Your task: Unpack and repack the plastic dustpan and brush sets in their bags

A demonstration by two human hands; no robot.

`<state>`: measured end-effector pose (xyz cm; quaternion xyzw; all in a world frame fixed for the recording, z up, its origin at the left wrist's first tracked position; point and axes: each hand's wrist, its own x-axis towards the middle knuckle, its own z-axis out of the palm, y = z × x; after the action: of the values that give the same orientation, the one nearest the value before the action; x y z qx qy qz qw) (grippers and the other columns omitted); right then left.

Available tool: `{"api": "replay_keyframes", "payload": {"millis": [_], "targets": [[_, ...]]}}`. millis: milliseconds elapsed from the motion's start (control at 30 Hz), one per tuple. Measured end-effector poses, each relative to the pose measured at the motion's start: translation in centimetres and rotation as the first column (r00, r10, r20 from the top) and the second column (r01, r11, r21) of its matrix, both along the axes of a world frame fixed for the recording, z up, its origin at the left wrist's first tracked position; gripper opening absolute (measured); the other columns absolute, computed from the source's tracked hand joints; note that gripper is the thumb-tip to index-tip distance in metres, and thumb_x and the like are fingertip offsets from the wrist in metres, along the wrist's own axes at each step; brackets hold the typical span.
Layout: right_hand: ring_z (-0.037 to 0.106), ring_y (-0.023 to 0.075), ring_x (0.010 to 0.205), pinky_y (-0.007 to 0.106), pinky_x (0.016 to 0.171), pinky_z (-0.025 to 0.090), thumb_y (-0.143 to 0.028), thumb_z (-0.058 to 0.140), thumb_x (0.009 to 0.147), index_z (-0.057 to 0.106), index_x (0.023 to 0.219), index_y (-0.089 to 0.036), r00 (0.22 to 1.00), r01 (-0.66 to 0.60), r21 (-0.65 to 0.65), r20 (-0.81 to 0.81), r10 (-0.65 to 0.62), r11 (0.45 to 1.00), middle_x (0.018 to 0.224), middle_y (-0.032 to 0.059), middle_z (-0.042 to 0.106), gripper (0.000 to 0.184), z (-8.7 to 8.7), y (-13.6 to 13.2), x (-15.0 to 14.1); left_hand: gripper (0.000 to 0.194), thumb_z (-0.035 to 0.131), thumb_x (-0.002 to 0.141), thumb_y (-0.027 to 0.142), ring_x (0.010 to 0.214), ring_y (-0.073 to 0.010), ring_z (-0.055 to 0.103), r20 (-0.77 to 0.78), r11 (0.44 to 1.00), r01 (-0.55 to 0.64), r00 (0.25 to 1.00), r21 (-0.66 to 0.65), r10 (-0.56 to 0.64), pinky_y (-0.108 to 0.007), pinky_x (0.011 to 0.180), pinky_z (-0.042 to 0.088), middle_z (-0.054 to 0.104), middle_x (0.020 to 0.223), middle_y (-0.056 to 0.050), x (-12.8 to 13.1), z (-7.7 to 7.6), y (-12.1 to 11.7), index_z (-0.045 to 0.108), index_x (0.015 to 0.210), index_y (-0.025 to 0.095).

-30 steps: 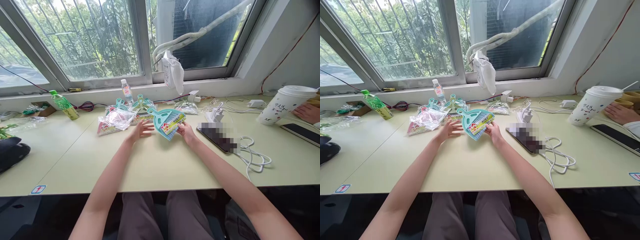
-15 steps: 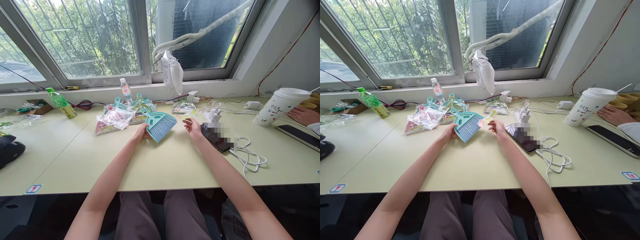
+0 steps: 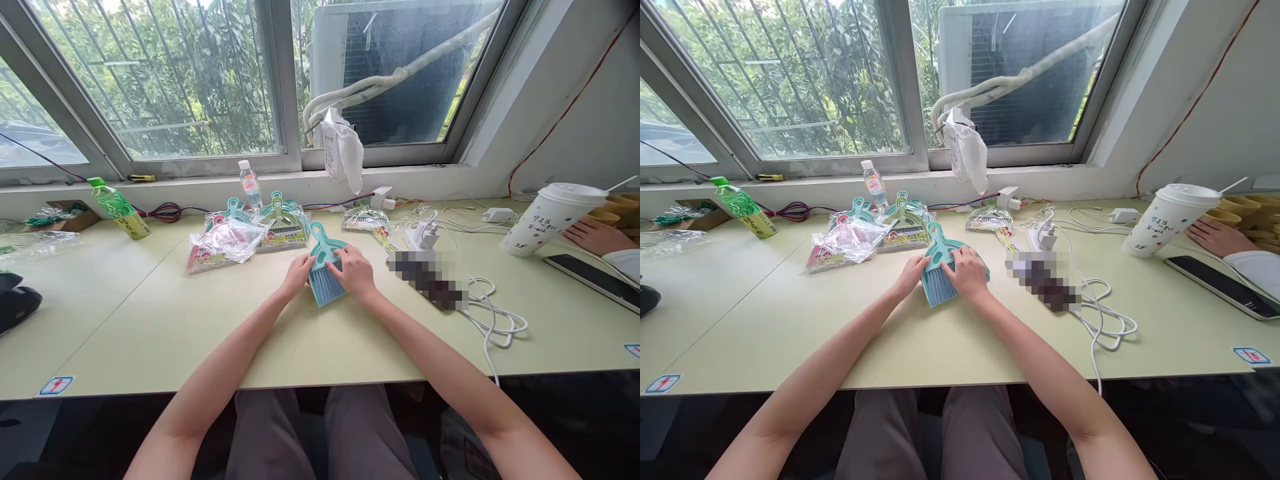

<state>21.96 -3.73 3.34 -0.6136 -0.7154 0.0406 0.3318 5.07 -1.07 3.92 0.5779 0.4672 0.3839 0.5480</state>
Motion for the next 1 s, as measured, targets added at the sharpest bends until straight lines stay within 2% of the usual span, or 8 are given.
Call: {"api": "replay_keyframes", "payload": {"millis": [167, 267, 433, 500, 600, 700, 867, 1000], "targets": [[0.053, 0.026, 0.099, 0.035, 0.075, 0.045, -0.048, 0.054, 0.087, 0.062, 0.092, -0.023, 0.985, 0.114, 0.045, -0.136, -0.107, 0.992, 0.098, 0.0096, 0.055, 0.027, -0.1, 0.3, 0.4, 0.034, 0.051, 0.088, 0.048, 0.043, -0.013, 0.054, -0.066, 0.978, 0.185, 0.982, 0.095, -0.18, -0.023, 0.043, 0.04, 0.056, 0.057, 0.001, 1.3, 0.2, -1.5, 0.064, 0.096, 0.017], [0.053, 0.0249, 0.095, 0.035, 0.078, 0.044, -0.042, 0.058, 0.08, 0.058, 0.082, -0.022, 0.966, 0.121, -0.003, -0.229, -0.118, 0.993, 0.093, 0.0074, 0.054, 0.02, 0.3, 0.6, 0.9, 0.04, 0.048, 0.09, 0.051, 0.044, -0.0125, 0.055, -0.04, 0.972, 0.201, 0.979, 0.118, -0.198, -0.023, 0.045, 0.038, 0.058, 0.057, 0.001, 1.1, 0.1, -1.4, 0.065, 0.098, 0.016], [0.049, 0.0151, 0.07, 0.029, 0.07, 0.042, -0.035, 0.054, 0.077, 0.051, 0.073, -0.022, 0.871, -0.111, -0.04, -0.485, 0.078, 0.993, 0.085, 0.0013, 0.05, 0.013, 2.1, 0.3, 1.2, 0.052, 0.042, 0.092, 0.049, 0.043, -0.0108, 0.051, 0.038, 0.994, 0.033, 0.999, 0.107, -0.037, -0.022, 0.045, 0.033, 0.065, 0.063, -0.004, -1.4, 1.2, 0.6, 0.062, 0.12, 0.01], [0.046, 0.013, 0.065, 0.028, 0.066, 0.042, -0.035, 0.055, 0.077, 0.051, 0.074, -0.021, 0.837, -0.115, -0.017, -0.54, 0.088, 0.993, 0.088, 0.0015, 0.05, 0.015, 2.4, 0.2, 1.0, 0.063, 0.041, 0.091, 0.057, 0.051, -0.0143, 0.059, 0.039, 0.994, 0.102, 0.994, 0.025, -0.103, -0.023, 0.048, 0.039, 0.071, 0.078, -0.01, -2.1, 2.1, 0.8, 0.056, 0.129, 0.01], [0.046, 0.0126, 0.063, 0.029, 0.066, 0.042, -0.038, 0.057, 0.077, 0.055, 0.079, -0.021, 0.845, -0.077, -0.018, -0.532, 0.056, 0.997, 0.094, 0.0038, 0.053, 0.017, 1.8, 0.1, 0.6, 0.069, 0.045, 0.087, 0.064, 0.078, -0.0223, 0.068, 0.07, 0.953, 0.294, 0.955, -0.074, -0.289, -0.028, 0.062, 0.049, 0.068, 0.112, -0.014, -1.4, 2.8, -0.2, 0.048, 0.139, 0.019], [0.047, 0.0131, 0.062, 0.031, 0.068, 0.043, -0.041, 0.058, 0.078, 0.06, 0.083, -0.02, 0.882, -0.077, -0.033, -0.468, 0.053, 0.996, 0.095, 0.0052, 0.057, 0.022, 0.9, 0.3, 0.6, 0.068, 0.055, 0.085, 0.057, 0.102, -0.0267, 0.063, 0.066, 0.948, 0.318, 0.947, -0.025, -0.316, -0.029, 0.069, 0.053, 0.058, 0.13, -0.011, 0.4, 2.5, -1.8, 0.039, 0.144, 0.027], [0.045, 0.0119, 0.061, 0.029, 0.066, 0.04, -0.045, 0.065, 0.071, 0.066, 0.079, -0.019, 0.891, -0.05, -0.08, -0.454, 0.009, 0.996, 0.09, 0.0032, 0.059, 0.027, 0.6, 1.0, 1.6, 0.07, 0.049, 0.089, 0.056, 0.095, -0.0235, 0.063, 0.089, 0.958, 0.287, 0.954, 0.001, -0.286, -0.031, 0.07, 0.054, 0.059, 0.123, -0.012, 1.3, 1.5, -2.1, 0.028, 0.148, 0.023], [0.041, 0.0102, 0.06, 0.027, 0.061, 0.038, -0.045, 0.068, 0.065, 0.069, 0.08, -0.019, 0.841, -0.074, -0.117, -0.542, -0.002, 0.99, 0.089, 0.0022, 0.059, 0.03, 0.8, 1.5, 1.9, 0.073, 0.05, 0.088, 0.057, 0.09, -0.0217, 0.063, 0.09, 0.959, 0.283, 0.955, 0.021, -0.284, -0.029, 0.067, 0.054, 0.06, 0.118, -0.011, 1.1, 1.2, -1.5, 0.027, 0.149, 0.023]]}}
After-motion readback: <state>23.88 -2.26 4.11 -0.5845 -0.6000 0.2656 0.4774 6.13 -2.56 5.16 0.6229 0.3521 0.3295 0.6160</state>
